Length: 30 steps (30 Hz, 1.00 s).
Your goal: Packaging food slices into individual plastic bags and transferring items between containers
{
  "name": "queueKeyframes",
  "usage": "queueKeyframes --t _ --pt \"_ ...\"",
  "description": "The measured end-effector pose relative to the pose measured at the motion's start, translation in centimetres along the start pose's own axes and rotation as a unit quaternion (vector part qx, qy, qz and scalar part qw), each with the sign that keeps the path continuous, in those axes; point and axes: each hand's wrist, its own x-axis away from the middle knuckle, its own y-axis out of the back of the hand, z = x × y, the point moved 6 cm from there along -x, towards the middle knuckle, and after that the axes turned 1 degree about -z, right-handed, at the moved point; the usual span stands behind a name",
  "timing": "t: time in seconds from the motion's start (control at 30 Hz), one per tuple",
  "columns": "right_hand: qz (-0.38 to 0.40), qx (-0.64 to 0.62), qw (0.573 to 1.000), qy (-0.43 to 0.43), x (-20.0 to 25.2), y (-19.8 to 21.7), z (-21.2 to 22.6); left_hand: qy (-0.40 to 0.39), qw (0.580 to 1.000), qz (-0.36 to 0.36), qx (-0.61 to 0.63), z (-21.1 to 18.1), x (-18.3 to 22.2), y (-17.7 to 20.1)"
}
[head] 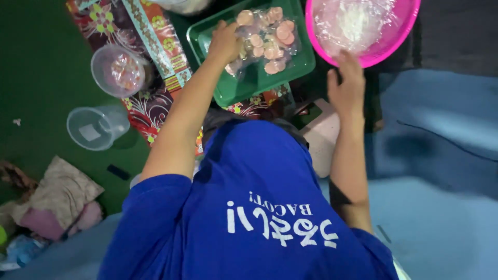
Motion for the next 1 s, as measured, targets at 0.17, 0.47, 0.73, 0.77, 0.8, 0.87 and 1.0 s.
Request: queueKeyframes --t 0.17,0.47,0.73,0.77,0.8,0.87,1.0 --pt "0.016 -0.063 0.992 -0.107 6.0 -1.8 -1.3 0.018 0.999 -0.047 -0.01 1.1 -3.4 -2.7" --pt "-0.022 -0.126 0.984 -0.124 4.4 -4.0 2.4 -0.002 0.988 -0.022 0.154 -0.1 -0.4 0.7" --pt "0.031 -0.342 0.895 -0.285 0.5 -13.5 5.3 -0.037 0.963 0.026 0.266 -2.9 9.3 1.7" --pt "0.058 -0.325 0.894 -0.304 0.1 -13.9 6.3 -0.037 0.961 0.02 0.272 -1.8 9.7 0.0" --pt "0.056 -0.325 0.896 -0.298 0.0 -14.0 6.3 -0.042 0.961 0.015 0.272 -1.6 10.1 -0.1" --pt "0.11 -0.188 0.931 -0.293 0.1 -14.6 6.1 -0.016 0.955 0.023 0.295 -0.7 10.9 -0.8" --pt "0.121 -0.11 0.948 -0.271 -0.5 -13.6 7.6 0.033 0.929 0.024 0.367 -0.9 12.1 1.4"
